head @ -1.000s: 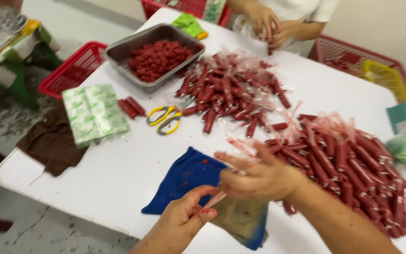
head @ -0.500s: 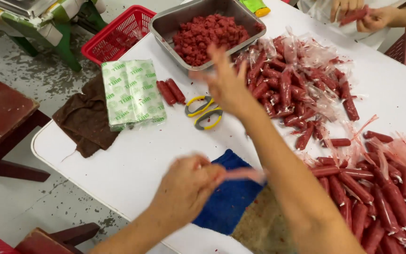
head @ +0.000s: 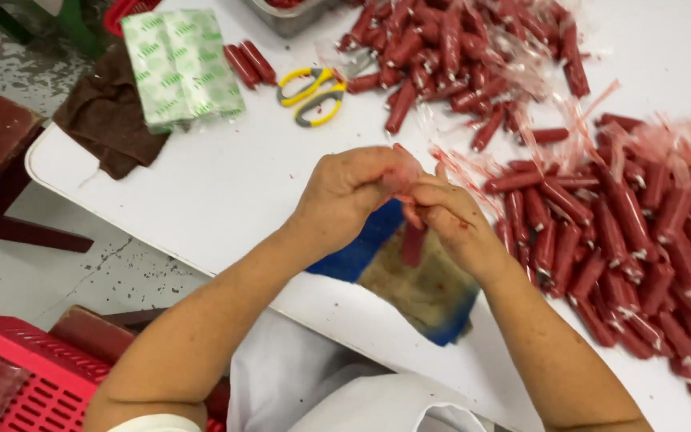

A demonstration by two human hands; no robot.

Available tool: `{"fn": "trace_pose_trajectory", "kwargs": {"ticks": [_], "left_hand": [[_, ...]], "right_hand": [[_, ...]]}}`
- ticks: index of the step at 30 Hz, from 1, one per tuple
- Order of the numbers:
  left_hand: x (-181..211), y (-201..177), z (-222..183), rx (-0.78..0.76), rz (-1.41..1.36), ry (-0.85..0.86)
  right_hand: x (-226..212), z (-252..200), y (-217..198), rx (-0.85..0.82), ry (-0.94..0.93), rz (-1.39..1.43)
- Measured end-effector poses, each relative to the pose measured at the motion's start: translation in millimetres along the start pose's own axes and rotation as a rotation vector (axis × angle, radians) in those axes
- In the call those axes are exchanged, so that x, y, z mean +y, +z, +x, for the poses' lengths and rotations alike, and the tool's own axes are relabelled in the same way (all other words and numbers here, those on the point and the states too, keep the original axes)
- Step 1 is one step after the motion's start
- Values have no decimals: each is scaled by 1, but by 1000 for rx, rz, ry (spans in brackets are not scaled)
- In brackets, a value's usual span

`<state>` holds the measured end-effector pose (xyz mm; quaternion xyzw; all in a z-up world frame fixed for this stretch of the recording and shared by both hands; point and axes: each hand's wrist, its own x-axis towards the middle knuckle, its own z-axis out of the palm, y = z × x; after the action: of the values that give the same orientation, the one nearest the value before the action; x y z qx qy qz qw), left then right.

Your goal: Manually twisting and tying off individual sausage links from a continuous casing at a high production pace.

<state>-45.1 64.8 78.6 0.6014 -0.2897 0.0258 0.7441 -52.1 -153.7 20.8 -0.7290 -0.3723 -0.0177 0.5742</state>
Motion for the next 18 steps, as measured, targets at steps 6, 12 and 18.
{"fn": "trace_pose_trajectory", "kwargs": {"ticks": [6,12,18], "left_hand": [[58,6,-50,-275,-103,-204],[-59,46,-163,-456,-868,-1187],[-34,44,-150,-564,203,-535]], "right_hand": [[-78,-38,-14,-127,-90,-545],[-41,-100,30,-137,-214,-893],[-83,-95,5,-294,-36,-246]]}}
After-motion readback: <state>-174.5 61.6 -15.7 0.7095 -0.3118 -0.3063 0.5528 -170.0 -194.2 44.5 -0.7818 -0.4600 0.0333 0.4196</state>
